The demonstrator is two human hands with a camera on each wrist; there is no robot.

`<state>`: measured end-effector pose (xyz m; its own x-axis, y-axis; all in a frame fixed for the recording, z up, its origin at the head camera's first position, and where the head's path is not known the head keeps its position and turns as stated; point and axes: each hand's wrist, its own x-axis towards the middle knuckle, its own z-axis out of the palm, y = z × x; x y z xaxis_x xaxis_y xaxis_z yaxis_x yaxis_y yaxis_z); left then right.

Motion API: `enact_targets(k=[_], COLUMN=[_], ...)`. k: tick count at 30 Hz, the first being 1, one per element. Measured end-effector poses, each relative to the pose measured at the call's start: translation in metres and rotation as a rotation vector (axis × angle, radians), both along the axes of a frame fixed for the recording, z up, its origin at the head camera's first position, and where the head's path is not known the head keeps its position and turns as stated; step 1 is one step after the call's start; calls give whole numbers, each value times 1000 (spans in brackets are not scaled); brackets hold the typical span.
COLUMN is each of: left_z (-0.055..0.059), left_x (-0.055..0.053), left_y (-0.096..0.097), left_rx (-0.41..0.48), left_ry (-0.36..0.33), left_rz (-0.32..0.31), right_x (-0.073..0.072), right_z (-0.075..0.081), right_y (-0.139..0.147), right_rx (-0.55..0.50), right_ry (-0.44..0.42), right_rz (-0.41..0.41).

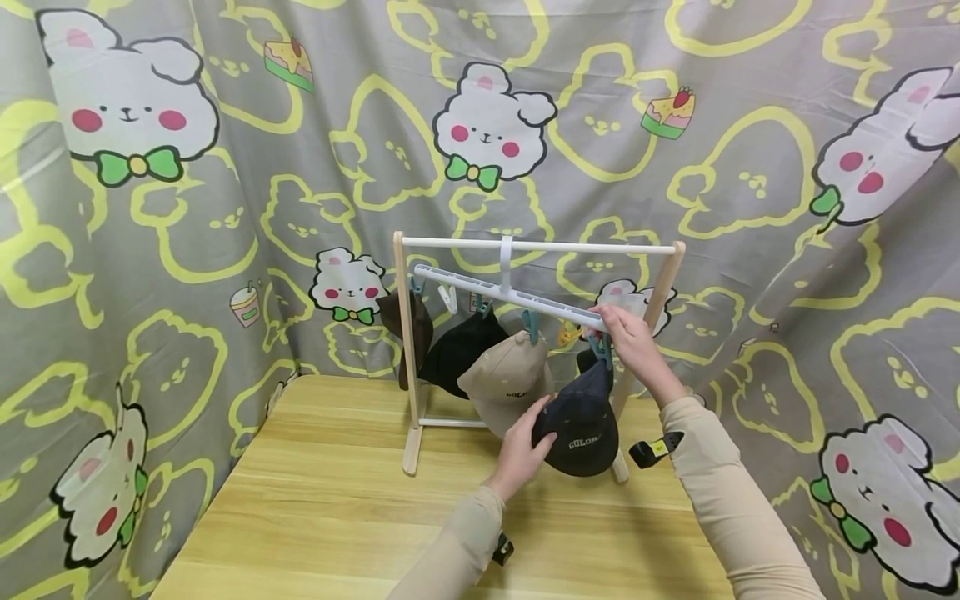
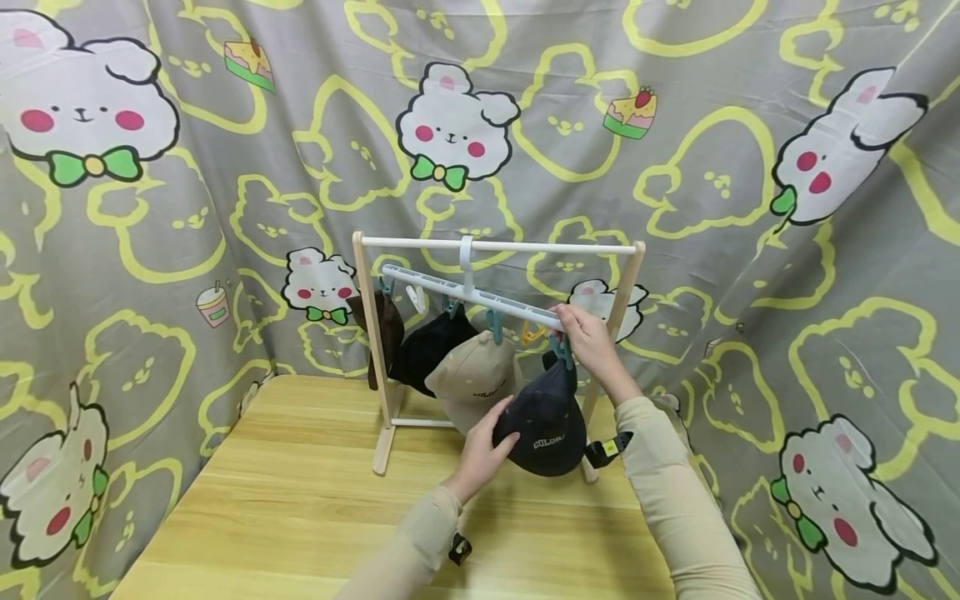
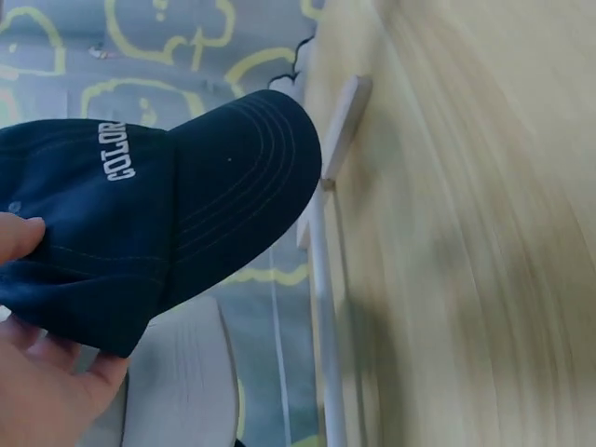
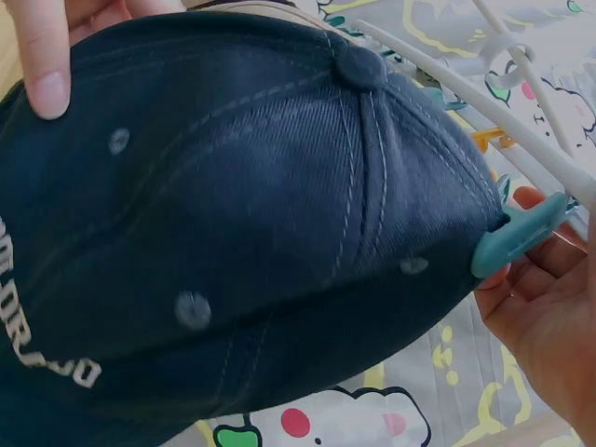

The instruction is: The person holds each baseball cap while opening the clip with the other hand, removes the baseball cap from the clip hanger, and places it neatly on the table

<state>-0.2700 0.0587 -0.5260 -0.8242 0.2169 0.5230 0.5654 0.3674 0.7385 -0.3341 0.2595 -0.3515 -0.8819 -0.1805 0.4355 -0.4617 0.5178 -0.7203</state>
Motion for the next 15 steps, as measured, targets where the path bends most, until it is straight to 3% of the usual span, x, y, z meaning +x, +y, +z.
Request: enact_targets(k=[3, 8, 15], left_z=[0, 2, 7], left_x=[1, 4, 3], left_y=[-6, -18, -31], left_rx=[24, 68, 92], left_ry=[44, 214, 455], left_rz=[43, 102, 134], right_x=[10, 26, 24], right_z=[8, 23, 23], right_y=[-4, -13, -14], right_rx=[-5, -14, -54], right_ry=[0, 4, -29], right_rz=[20, 43, 57])
